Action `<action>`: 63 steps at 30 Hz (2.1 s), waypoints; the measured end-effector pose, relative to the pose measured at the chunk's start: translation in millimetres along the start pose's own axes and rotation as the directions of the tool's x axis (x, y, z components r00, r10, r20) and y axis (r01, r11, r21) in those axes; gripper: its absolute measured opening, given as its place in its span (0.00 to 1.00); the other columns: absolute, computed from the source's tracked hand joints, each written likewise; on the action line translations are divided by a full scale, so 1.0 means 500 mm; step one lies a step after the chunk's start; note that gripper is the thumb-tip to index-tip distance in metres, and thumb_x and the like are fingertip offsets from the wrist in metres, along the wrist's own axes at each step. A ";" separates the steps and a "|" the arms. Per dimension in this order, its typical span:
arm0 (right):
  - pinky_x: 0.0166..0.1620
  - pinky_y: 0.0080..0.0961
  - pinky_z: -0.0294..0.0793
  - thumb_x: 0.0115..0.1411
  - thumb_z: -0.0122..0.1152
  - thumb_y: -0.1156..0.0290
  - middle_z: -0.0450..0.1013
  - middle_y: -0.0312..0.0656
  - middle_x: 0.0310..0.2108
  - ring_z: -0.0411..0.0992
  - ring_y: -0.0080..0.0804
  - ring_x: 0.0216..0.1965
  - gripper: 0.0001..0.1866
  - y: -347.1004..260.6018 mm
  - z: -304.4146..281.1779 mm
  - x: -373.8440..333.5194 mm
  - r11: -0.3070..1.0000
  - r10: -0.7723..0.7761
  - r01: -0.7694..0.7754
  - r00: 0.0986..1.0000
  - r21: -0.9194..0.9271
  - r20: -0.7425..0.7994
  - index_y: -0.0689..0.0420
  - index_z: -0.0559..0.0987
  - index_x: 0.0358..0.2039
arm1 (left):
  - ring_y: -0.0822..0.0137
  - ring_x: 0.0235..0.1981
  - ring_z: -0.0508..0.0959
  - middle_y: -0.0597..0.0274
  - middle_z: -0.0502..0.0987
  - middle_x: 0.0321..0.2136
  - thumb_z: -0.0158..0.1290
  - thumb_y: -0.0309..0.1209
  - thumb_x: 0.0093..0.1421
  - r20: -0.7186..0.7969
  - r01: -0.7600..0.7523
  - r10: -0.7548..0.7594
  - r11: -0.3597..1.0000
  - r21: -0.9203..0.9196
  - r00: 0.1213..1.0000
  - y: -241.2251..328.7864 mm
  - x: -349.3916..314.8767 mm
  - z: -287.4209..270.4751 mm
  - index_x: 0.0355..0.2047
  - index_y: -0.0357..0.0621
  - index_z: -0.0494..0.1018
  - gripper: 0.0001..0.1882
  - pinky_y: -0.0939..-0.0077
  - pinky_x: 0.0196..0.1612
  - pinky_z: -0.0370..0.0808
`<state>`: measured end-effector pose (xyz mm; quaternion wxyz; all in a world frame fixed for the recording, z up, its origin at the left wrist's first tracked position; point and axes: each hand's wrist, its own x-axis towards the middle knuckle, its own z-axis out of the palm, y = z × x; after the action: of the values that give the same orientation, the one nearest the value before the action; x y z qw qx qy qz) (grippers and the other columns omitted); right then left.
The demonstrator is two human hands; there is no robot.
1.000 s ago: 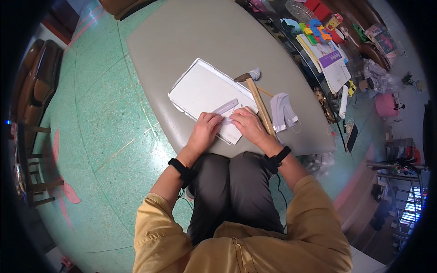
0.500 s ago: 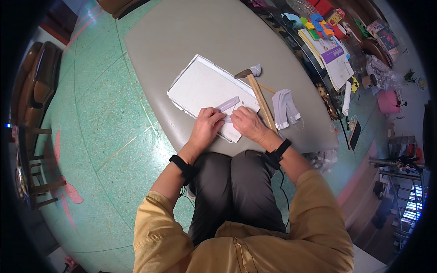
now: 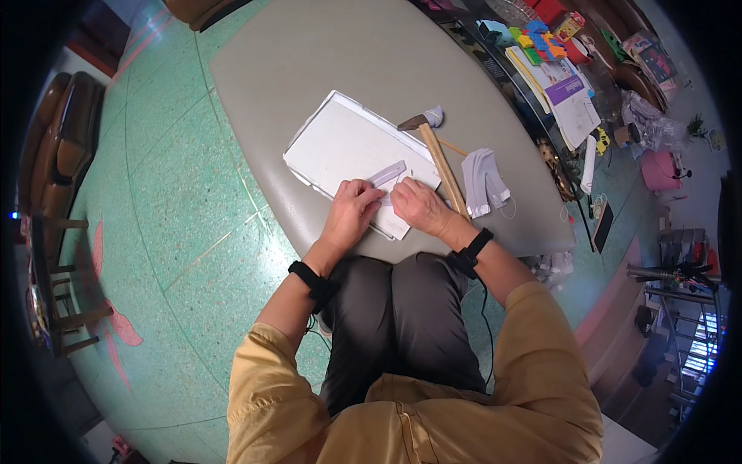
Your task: The person takes a bundle of white paper or fabric strips out of a plastic bag, sorts them, and uses a hammer to flatten or join specific pieces on a white board.
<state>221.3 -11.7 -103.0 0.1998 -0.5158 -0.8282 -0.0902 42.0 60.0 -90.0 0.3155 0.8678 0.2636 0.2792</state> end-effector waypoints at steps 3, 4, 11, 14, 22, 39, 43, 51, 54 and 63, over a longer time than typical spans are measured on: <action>0.32 0.25 0.69 0.45 0.52 0.75 0.62 0.39 0.24 0.65 0.32 0.29 0.03 0.004 0.001 -0.002 0.999 -0.009 0.010 1.000 0.030 -0.028 0.58 0.69 0.22 | 0.56 0.36 0.69 0.57 0.71 0.32 0.56 0.22 0.46 -0.001 -0.025 0.025 1.000 0.003 1.000 -0.006 -0.001 0.001 0.33 0.42 0.75 0.12 0.67 0.40 0.69; 0.33 0.25 0.69 0.44 0.52 0.75 0.62 0.39 0.24 0.65 0.33 0.29 0.03 0.005 -0.005 -0.001 0.998 -0.056 0.056 0.998 0.025 -0.032 0.58 0.69 0.22 | 0.56 0.36 0.69 0.57 0.71 0.32 0.56 0.22 0.46 0.005 -0.010 0.010 1.000 0.002 1.000 -0.005 -0.001 0.001 0.33 0.42 0.75 0.12 0.67 0.41 0.69; 0.36 0.31 0.69 0.48 0.53 0.76 0.68 0.43 0.28 0.68 0.38 0.33 0.05 0.010 -0.029 -0.007 0.958 0.046 -0.040 0.999 0.282 -0.017 0.61 0.71 0.28 | 0.55 0.37 0.69 0.56 0.72 0.33 0.56 0.22 0.46 0.032 0.014 -0.014 1.000 -0.006 0.999 -0.006 0.004 0.003 0.33 0.43 0.75 0.12 0.67 0.42 0.69; 0.37 0.35 0.68 0.49 0.55 0.75 0.70 0.46 0.29 0.69 0.43 0.34 0.05 -0.009 -0.028 -0.005 0.739 0.429 -0.413 0.898 0.532 0.101 0.61 0.73 0.28 | 0.55 0.38 0.69 0.56 0.72 0.34 0.56 0.21 0.46 0.070 0.015 -0.013 1.000 -0.027 0.997 -0.014 0.006 -0.002 0.33 0.42 0.76 0.11 0.67 0.42 0.69; 0.36 0.38 0.68 0.47 0.57 0.73 0.70 0.48 0.27 0.70 0.47 0.32 0.05 -0.022 -0.043 0.015 0.627 0.534 -0.692 0.716 0.357 0.449 0.61 0.72 0.23 | 0.59 0.34 0.72 0.57 0.73 0.32 0.56 0.23 0.47 -0.150 0.203 -0.203 0.979 -0.017 0.968 0.004 -0.020 -0.019 0.39 0.40 0.69 0.17 0.70 0.37 0.71; 0.26 0.17 0.71 0.58 0.55 0.73 0.72 0.37 0.24 0.70 0.19 0.22 0.07 -0.124 -0.186 0.025 -0.231 0.462 -0.601 0.625 0.765 0.630 0.64 0.72 0.32 | 0.76 0.25 0.73 0.63 0.76 0.24 0.52 0.29 0.58 0.443 0.592 -0.500 0.188 -0.784 0.744 0.145 -0.055 -0.088 0.31 0.38 0.74 0.07 0.85 0.30 0.70; 0.24 0.19 0.70 0.57 0.56 0.71 0.72 0.37 0.24 0.69 0.20 0.20 0.07 -0.150 -0.202 0.023 -0.090 0.610 -0.609 0.592 0.788 0.527 0.63 0.73 0.31 | 0.77 0.23 0.71 0.64 0.75 0.23 0.52 0.29 0.58 0.359 0.525 -0.468 0.293 -0.799 0.807 0.164 -0.052 -0.082 0.31 0.38 0.74 0.06 0.85 0.29 0.69; 0.24 0.18 0.67 0.56 0.57 0.73 0.71 0.36 0.20 0.67 0.18 0.21 0.06 -0.147 -0.210 0.021 0.436 0.637 -0.551 0.747 0.711 0.189 0.62 0.73 0.28 | 0.77 0.22 0.71 0.65 0.74 0.22 0.52 0.29 0.58 0.320 0.506 -0.484 0.324 -0.800 0.815 0.181 -0.046 -0.076 0.30 0.38 0.73 0.06 0.85 0.28 0.68; 0.24 0.19 0.69 0.57 0.55 0.72 0.71 0.36 0.21 0.68 0.20 0.21 0.06 -0.133 -0.212 0.005 0.036 0.590 -0.587 0.666 0.809 0.457 0.63 0.74 0.29 | 0.77 0.21 0.71 0.65 0.74 0.21 0.52 0.28 0.58 0.354 0.526 -0.517 0.234 -0.817 0.779 0.187 -0.041 -0.083 0.28 0.37 0.73 0.06 0.85 0.27 0.68; 0.21 0.15 0.68 0.60 0.53 0.67 0.72 0.35 0.20 0.68 0.18 0.17 0.12 -0.160 -0.259 0.010 -0.180 0.619 -0.570 0.567 0.801 0.543 0.64 0.76 0.29 | 0.78 0.24 0.70 0.67 0.73 0.22 0.49 0.33 0.60 0.485 0.560 -0.447 0.043 -0.827 0.751 0.187 -0.034 -0.093 0.31 0.40 0.74 0.09 0.85 0.28 0.67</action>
<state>178.9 -89.6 20.7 0.5018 -0.5910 -0.3414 0.5314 26.0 6.0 -0.3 0.8554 0.3580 0.3116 0.2074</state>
